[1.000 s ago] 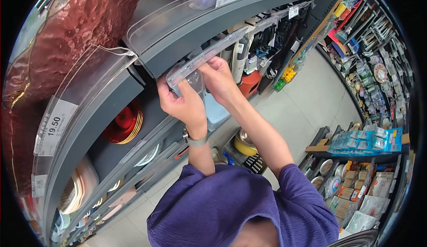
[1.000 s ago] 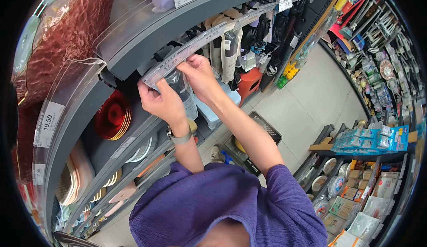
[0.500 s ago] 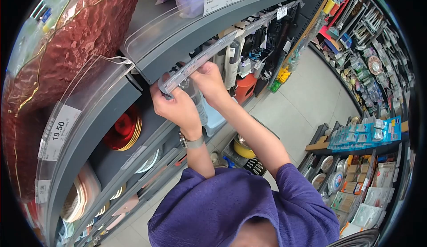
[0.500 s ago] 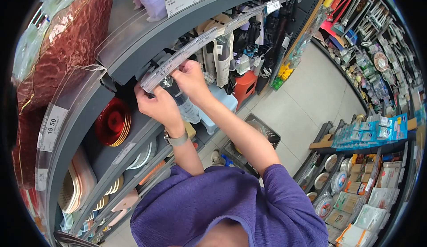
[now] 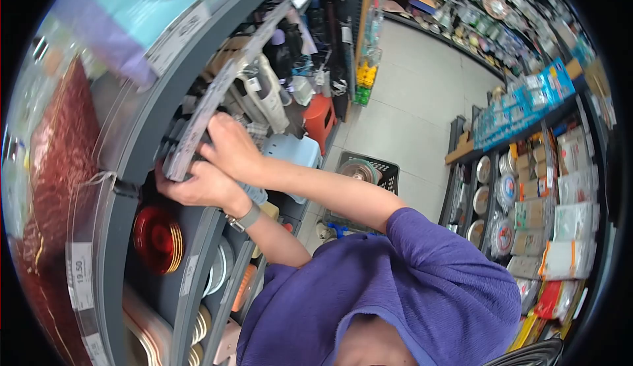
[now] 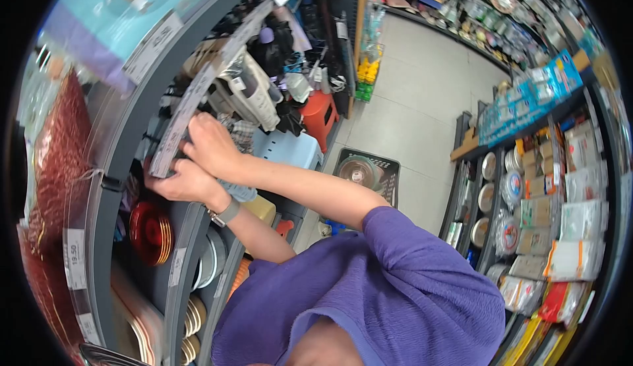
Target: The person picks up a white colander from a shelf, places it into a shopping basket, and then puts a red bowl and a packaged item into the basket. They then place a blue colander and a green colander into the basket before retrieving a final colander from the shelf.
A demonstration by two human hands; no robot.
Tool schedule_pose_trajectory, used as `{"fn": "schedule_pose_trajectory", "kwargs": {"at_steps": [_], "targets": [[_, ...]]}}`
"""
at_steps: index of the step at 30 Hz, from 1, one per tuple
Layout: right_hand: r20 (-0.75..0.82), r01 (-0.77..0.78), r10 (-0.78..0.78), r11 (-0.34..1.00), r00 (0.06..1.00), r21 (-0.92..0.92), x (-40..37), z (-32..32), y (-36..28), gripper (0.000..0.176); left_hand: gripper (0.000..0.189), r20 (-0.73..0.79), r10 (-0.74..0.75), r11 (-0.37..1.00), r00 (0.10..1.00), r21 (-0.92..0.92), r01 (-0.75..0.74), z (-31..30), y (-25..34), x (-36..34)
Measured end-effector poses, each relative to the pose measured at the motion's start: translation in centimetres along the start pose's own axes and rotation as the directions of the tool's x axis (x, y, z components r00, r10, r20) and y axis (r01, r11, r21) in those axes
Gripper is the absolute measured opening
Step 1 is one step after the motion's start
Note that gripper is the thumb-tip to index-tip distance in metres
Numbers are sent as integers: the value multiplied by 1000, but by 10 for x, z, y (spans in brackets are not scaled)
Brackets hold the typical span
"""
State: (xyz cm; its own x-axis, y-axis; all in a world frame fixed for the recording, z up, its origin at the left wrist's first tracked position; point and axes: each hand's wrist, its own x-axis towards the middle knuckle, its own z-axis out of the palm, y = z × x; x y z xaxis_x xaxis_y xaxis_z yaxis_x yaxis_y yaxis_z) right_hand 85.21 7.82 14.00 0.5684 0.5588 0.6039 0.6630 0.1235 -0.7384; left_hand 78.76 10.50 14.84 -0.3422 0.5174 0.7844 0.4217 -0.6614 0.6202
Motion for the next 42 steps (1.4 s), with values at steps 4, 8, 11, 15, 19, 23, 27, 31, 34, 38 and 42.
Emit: {"fn": "schedule_pose_trajectory", "kwargs": {"at_steps": [4,8,11,15,19,23,27,31,34,38,42], "targets": [[1,109,-109,993,994,54,-9,-13,5,39,29,35,45,995,998,86,-48,-7,0,-18],[-1,121,-123,978,992,168,-23,-20,17,37,30,150,114,984,982,122,-133,-23,12,-30],[31,102,-112,967,993,233,-46,-33,28,35,31,198,220,955,955,154,-252,-39,22,-43],[210,82,-117,983,971,166,-107,-73,62,23,31,249,222,969,943,53,-242,-70,39,-68],[384,-52,30,998,923,48,-215,-126,147,23,15,557,263,965,788,-172,-200,-102,42,-122],[405,-413,590,795,699,-445,-365,-204,215,26,13,864,340,937,373,-346,-53,-138,53,-176],[339,-530,834,542,436,-652,-491,-274,236,23,16,983,185,954,-17,-176,242,-162,71,-232],[233,-638,920,386,314,-667,-564,-302,239,23,17,908,171,967,-382,-80,243,-161,71,-283],[202,-717,952,307,232,-625,-595,-303,239,25,21,845,157,983,-511,-87,160,-163,30,-334],[179,-810,959,281,219,-515,-613,-295,259,27,27,783,107,973,-613,-208,-96,-166,-11,-387],[122,-866,959,283,255,-412,-632,-291,293,26,30,812,34,905,-583,-273,-326,-182,-69,-422]]}}
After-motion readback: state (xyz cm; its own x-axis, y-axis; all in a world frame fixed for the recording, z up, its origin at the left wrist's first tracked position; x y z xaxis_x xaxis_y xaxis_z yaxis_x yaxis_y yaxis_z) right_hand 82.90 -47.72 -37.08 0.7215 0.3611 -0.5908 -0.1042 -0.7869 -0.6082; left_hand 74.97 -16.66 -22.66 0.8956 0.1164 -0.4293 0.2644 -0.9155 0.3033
